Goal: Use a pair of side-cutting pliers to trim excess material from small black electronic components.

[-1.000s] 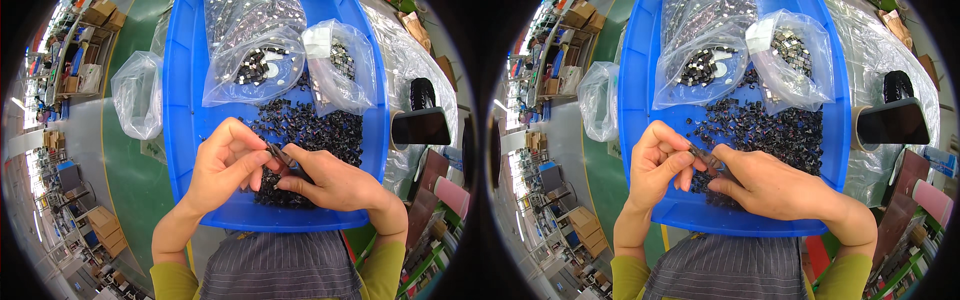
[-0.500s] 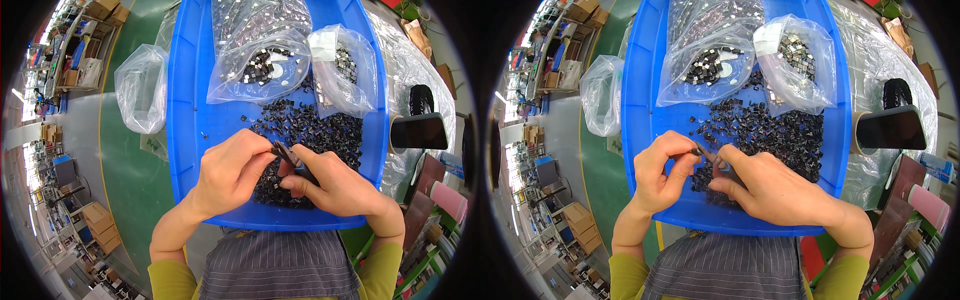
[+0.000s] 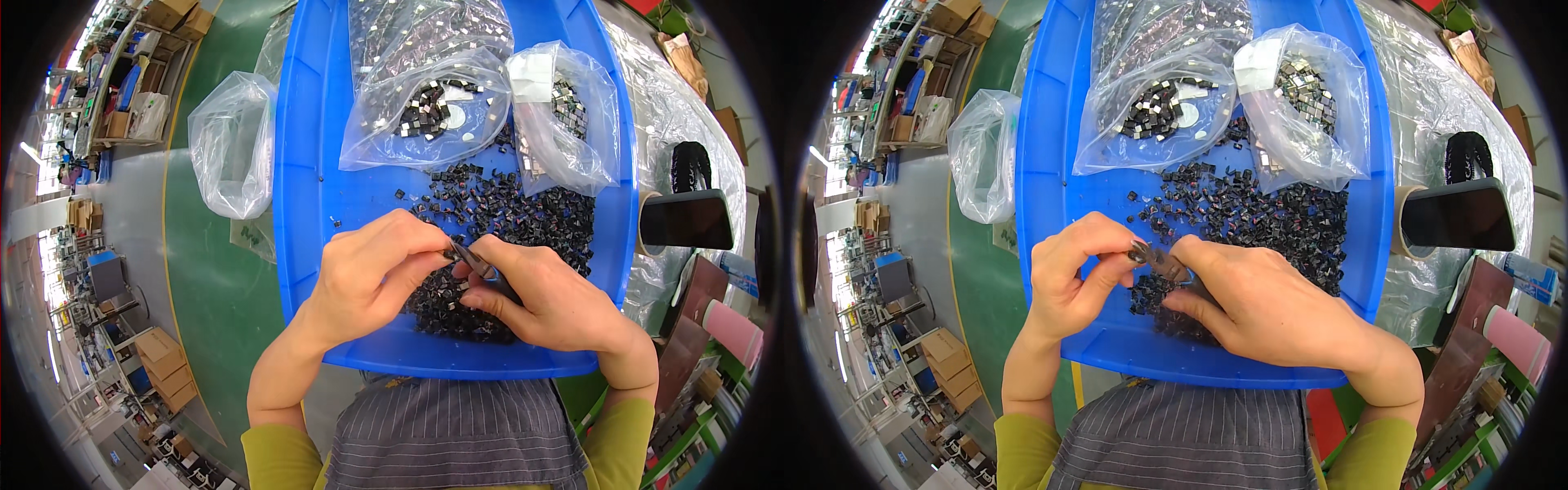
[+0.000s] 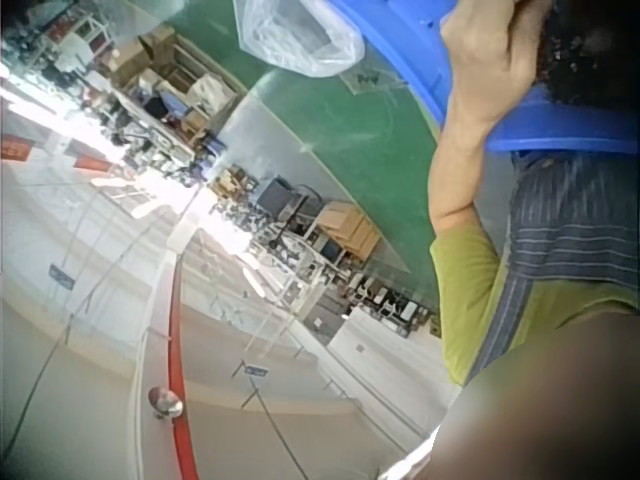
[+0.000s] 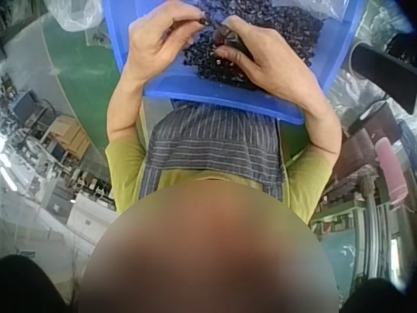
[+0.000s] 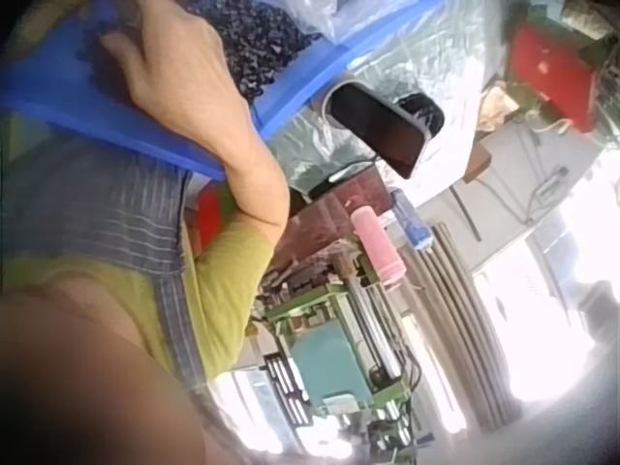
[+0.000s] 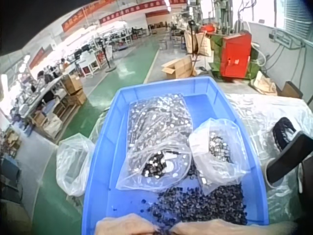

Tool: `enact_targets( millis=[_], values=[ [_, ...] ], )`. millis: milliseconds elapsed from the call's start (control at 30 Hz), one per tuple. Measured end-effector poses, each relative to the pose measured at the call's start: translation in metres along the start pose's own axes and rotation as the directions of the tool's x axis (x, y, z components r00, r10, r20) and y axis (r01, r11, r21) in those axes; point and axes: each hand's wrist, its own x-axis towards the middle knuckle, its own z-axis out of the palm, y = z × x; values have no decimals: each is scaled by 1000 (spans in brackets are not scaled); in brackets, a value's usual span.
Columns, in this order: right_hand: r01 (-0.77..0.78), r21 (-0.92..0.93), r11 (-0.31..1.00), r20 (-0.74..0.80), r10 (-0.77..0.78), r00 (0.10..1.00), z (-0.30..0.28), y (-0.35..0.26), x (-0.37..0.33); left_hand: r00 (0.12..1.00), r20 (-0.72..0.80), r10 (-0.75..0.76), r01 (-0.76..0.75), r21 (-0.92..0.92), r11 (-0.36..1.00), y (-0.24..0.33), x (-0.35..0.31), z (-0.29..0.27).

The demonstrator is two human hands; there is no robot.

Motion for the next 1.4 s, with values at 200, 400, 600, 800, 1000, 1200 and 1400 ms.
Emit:
enact_targets(
  millis=[200,400,600,800,1000,1200,1400],
  values=[
    [-16,-150,989,-20,13,1000,-4,-3,3,971,81,-224,237,-238,942,9,-3,-2],
    [9,-332,943,-124,-54,991,2,-2,4,853,269,-447,514,-578,634,13,-2,-1],
    [32,-461,887,-193,-136,972,6,5,5,787,336,-517,587,-664,463,14,-1,-4],
    [21,-567,823,-238,-188,953,2,0,5,791,268,-549,570,-648,505,17,-1,-3],
    [19,-618,786,-244,-215,946,3,-1,7,769,278,-575,600,-624,501,19,1,-8],
    [8,-655,756,-253,-230,940,4,-2,8,734,331,-593,635,-643,428,21,2,-9],
    [-1,-686,728,-265,-248,932,6,-1,7,715,349,-606,650,-651,392,22,3,-9]
  ],
)
